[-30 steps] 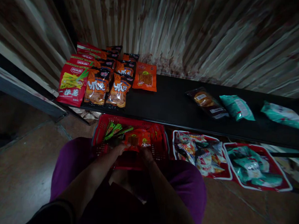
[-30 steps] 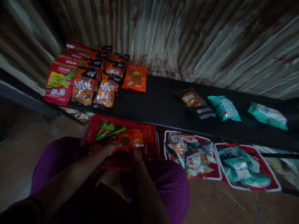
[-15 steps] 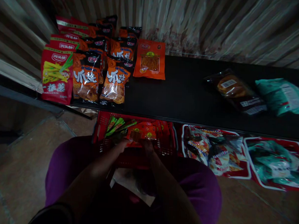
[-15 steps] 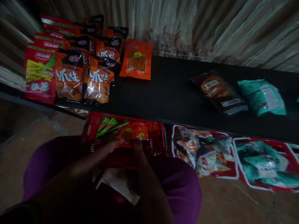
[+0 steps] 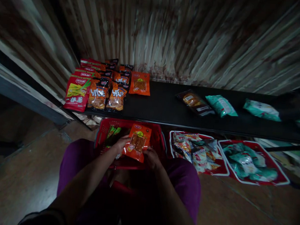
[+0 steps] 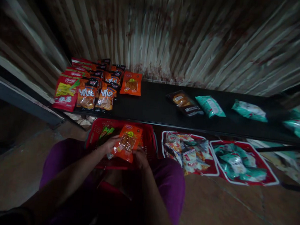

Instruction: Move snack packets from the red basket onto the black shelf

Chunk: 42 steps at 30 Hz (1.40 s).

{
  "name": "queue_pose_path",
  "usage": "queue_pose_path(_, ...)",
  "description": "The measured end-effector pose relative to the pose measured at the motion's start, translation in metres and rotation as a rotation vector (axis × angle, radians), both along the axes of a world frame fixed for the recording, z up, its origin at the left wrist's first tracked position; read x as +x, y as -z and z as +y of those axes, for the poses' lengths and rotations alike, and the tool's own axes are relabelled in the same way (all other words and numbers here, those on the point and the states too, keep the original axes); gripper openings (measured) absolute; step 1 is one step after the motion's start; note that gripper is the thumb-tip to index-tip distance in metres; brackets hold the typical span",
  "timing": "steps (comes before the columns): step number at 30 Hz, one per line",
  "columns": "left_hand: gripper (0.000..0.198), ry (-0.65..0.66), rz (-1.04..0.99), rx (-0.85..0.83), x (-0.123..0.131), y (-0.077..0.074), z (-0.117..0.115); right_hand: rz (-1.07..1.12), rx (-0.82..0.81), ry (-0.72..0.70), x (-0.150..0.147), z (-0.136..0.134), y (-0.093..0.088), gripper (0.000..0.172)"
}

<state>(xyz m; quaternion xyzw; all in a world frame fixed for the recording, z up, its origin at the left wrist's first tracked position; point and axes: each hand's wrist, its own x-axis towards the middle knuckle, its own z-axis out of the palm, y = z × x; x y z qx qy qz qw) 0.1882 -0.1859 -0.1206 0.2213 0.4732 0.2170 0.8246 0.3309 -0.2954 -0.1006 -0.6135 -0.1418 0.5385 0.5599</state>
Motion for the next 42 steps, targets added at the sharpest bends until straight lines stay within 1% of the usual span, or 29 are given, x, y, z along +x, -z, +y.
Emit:
queue_pose_path(2, 0.047, -0.005, -0.028, 0.083, -0.001, -0.024, -0.011, 0.072, 0.059, 0.035, -0.001, -0.008, -0.023, 0.025)
queue_pose_path(4, 0.045, -0.005, -0.057, 0.195, -0.004, -0.048, -0.026, 0.110, 0.109, 0.129, 0.001, -0.014, -0.048, 0.029)
queue_pose_path(6, 0.043, -0.010, -0.072, 0.305, -0.008, -0.071, -0.039, 0.107, 0.149, 0.219, 0.002, -0.016, -0.073, 0.033)
queue_pose_path(7, 0.042, -0.013, -0.070, 0.351, -0.010, -0.083, -0.045, 0.095, 0.172, 0.238, 0.002, -0.016, -0.085, 0.034)
queue_pose_path(10, 0.043, -0.016, -0.086, 0.454, -0.015, -0.120, -0.052, 0.067, 0.274, 0.221, -0.002, -0.015, -0.117, 0.036)
queue_pose_path(12, 0.045, -0.038, -0.139, 0.510, -0.017, -0.145, -0.052, 0.055, 0.332, 0.201, -0.006, -0.015, -0.135, 0.036)
queue_pose_path(14, 0.044, -0.092, -0.194, 0.566, -0.017, -0.167, -0.051, 0.034, 0.363, 0.182, -0.010, -0.016, -0.149, 0.036)
queue_pose_path(16, 0.044, -0.156, -0.211, 0.601, -0.016, -0.186, -0.050, 0.013, 0.382, 0.150, -0.014, -0.017, -0.161, 0.037)
queue_pose_path(18, 0.044, -0.204, -0.195, 0.617, -0.016, -0.199, -0.052, -0.001, 0.397, 0.123, -0.017, -0.018, -0.172, 0.037)
queue_pose_path(20, 0.043, -0.222, -0.177, 0.637, -0.016, -0.206, -0.055, 0.003, 0.425, 0.142, -0.018, -0.018, -0.182, 0.036)
queue_pose_path(24, 0.043, -0.234, -0.176, 0.657, -0.017, -0.211, -0.065, 0.012, 0.470, 0.217, -0.019, -0.017, -0.196, 0.035)
queue_pose_path(27, 0.046, -0.254, -0.214, 0.634, -0.019, -0.214, -0.070, 0.000, 0.476, 0.204, -0.019, -0.016, -0.202, 0.035)
queue_pose_path(29, 0.048, -0.270, -0.225, 0.610, -0.021, -0.216, -0.069, 0.003, 0.476, 0.224, -0.019, -0.015, -0.205, 0.035)
queue_pose_path(33, 0.042, -0.283, -0.165, 0.582, -0.031, -0.218, -0.065, 0.018, 0.458, 0.247, -0.020, -0.011, -0.209, 0.037)
queue_pose_path(36, 0.040, -0.183, -0.134, 0.613, -0.040, -0.216, -0.067, 0.019, 0.466, 0.268, -0.019, -0.006, -0.210, 0.036)
queue_pose_path(39, 0.043, -0.063, -0.202, 0.638, -0.047, -0.214, -0.072, 0.040, 0.448, 0.272, -0.018, -0.002, -0.212, 0.035)
queue_pose_path(42, 0.042, -0.049, -0.219, 0.631, -0.049, -0.212, -0.075, 0.064, 0.425, 0.243, -0.018, -0.001, -0.215, 0.036)
